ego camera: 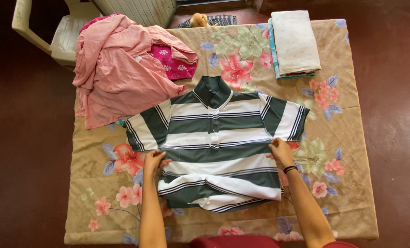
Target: The person folds a white shirt and a striped polo shirt on a floral tablecloth. Each garment is smoothed, folded into a compact rectangle, and placed on a growing stack of folded clothes.
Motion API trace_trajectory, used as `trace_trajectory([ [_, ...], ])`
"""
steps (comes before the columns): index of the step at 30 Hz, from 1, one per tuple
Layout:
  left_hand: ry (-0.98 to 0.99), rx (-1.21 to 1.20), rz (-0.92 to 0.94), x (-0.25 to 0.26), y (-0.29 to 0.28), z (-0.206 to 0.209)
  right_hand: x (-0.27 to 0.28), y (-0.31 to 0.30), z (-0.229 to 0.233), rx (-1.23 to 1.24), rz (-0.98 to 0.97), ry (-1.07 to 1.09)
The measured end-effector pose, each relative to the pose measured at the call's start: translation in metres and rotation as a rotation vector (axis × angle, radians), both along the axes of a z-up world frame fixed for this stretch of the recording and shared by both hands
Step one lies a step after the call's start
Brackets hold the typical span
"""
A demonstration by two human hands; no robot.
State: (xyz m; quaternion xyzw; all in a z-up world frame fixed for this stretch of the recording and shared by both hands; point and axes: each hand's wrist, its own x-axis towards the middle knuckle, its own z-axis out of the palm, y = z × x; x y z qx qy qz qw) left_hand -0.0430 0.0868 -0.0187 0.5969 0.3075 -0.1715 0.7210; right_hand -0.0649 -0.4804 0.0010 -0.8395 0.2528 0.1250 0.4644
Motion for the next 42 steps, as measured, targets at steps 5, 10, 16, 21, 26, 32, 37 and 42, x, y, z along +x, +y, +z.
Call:
trace_trajectory([
  [5, -0.304, -0.143, 0.143, 0.052, 0.006, 0.012, 0.059, -0.007, 0.017, 0.24, -0.202, -0.402],
  [10, -0.609, -0.184, 0.078, 0.097, -0.01, 0.027, 0.102, -0.001, 0.04, 0.137, -0.145, -0.666],
  [16, -0.49, 0.841, -0.072, 0.034, -0.014, 0.008, 0.03, 0.003, 0.02, -0.404, 0.122, -0.392],
  [21, -0.434, 1.074, -0.021, -0.083, -0.017, 0.002, -0.063, 0.043, 0.01, -0.702, -0.007, 0.032],
  [26, -0.292, 1.123, -0.138, -0.139, -0.039, 0.0, -0.099, 0.073, 0.003, -0.813, -0.066, -0.173],
  [32, -0.315, 1.16, -0.083, -0.158, -0.055, 0.006, -0.112, 0.059, 0.014, -0.883, 0.165, -0.329],
  [37, -0.379, 1.109, -0.016, -0.164, -0.053, 0.014, -0.125, 0.053, 0.024, -0.968, 0.133, -0.236],
  [42, -0.439, 1.034, -0.143, -0.188, -0.038, 0.019, -0.141, 0.058, 0.028, -0.996, 0.095, -0.211],
])
